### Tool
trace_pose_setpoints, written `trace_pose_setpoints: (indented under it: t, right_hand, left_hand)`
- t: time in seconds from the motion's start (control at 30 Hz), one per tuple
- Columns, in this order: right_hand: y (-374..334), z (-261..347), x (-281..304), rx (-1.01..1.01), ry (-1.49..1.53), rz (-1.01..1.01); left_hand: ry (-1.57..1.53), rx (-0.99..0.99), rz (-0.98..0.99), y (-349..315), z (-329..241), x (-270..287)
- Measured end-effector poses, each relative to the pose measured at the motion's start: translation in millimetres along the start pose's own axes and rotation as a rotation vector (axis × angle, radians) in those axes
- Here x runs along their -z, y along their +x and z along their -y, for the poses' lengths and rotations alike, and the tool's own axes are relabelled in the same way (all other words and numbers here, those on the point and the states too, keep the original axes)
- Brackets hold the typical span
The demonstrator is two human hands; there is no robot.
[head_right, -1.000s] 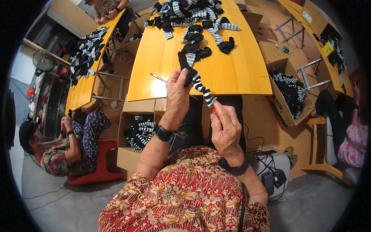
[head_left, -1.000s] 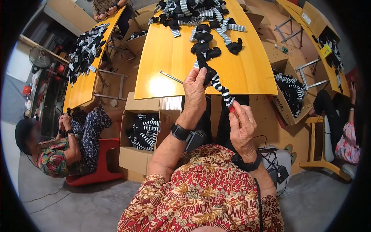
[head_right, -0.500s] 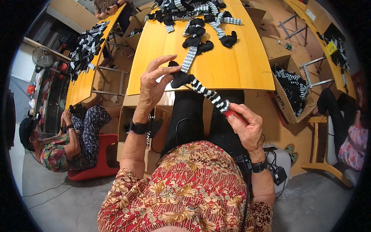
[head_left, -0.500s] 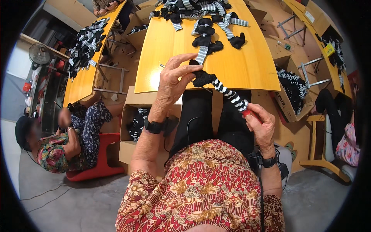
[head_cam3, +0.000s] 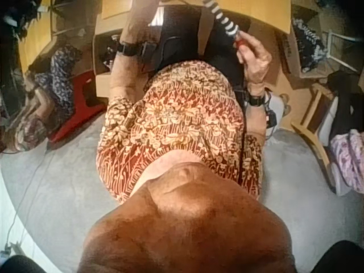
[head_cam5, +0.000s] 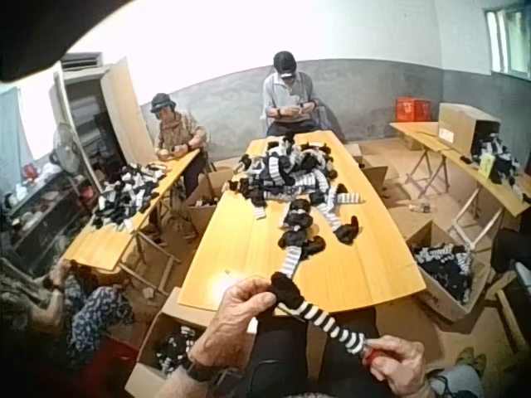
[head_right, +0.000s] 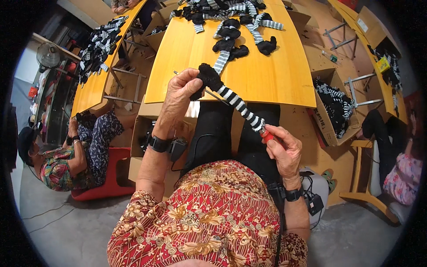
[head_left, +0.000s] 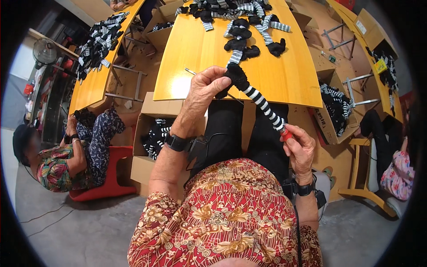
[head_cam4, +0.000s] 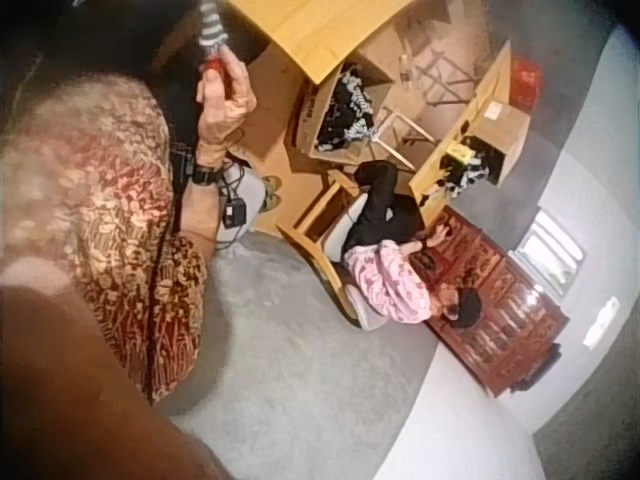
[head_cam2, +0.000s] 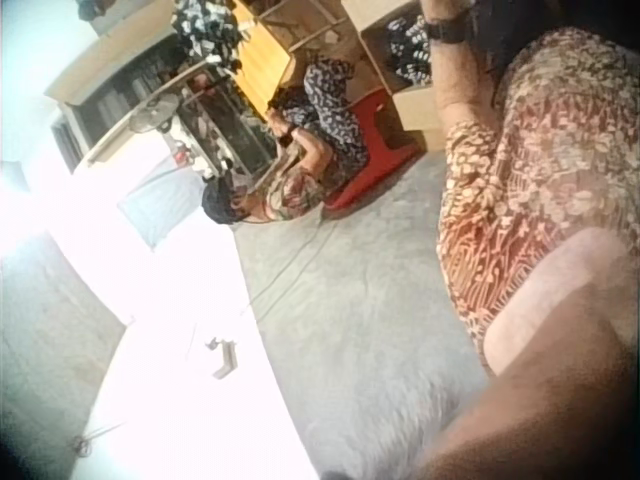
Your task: The person sits at a table and uses a red-handled tool to sew the toe of a black and white striped sock. They repeatedly insert the tool into the fabric, pull it through, and adjust the sock to close the opening. The person handles multiple socks, picking them up from the table and placing them back down after working on them.
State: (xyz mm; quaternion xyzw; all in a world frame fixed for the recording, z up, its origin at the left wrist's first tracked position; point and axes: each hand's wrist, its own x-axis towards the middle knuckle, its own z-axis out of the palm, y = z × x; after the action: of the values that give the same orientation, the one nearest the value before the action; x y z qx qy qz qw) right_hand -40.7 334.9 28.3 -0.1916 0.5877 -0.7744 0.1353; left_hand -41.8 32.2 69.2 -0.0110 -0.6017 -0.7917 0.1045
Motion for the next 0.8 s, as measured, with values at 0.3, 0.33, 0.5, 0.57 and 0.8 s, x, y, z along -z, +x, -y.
trace_pose_setpoints:
  t: [0.3, 0.33, 0.5, 0.57, 0.8]
  right_hand:
    - [-1.3, -6.3, -21.1, 0.134, 0.062, -0.036]
    - [-0.9, -5.5, -21.3, 0.129, 0.063, -0.046]
    - [5.7, 10.7, -20.7, 0.403, -0.522, -0.064]
    - [7.2, 18.9, -24.1, 0.593, -0.768, -0.058]
    - [-0.6, 13.5, -28.0, 0.733, -1.022, 0.076]
  left_hand:
    - [-0.047, 0.034, 0.113, -0.8, 4.7, -10.4]
    - [-0.013, 0.047, 0.136, 0.3, 7.9, -4.5]
    - [0.249, -0.058, -0.093, -0.5, 4.2, -6.5]
    - [0.298, -0.171, -0.329, -2.7, 4.4, -11.3]
    - [-0.257, 0.135, -0.126, -3.9, 11.7, -19.8]
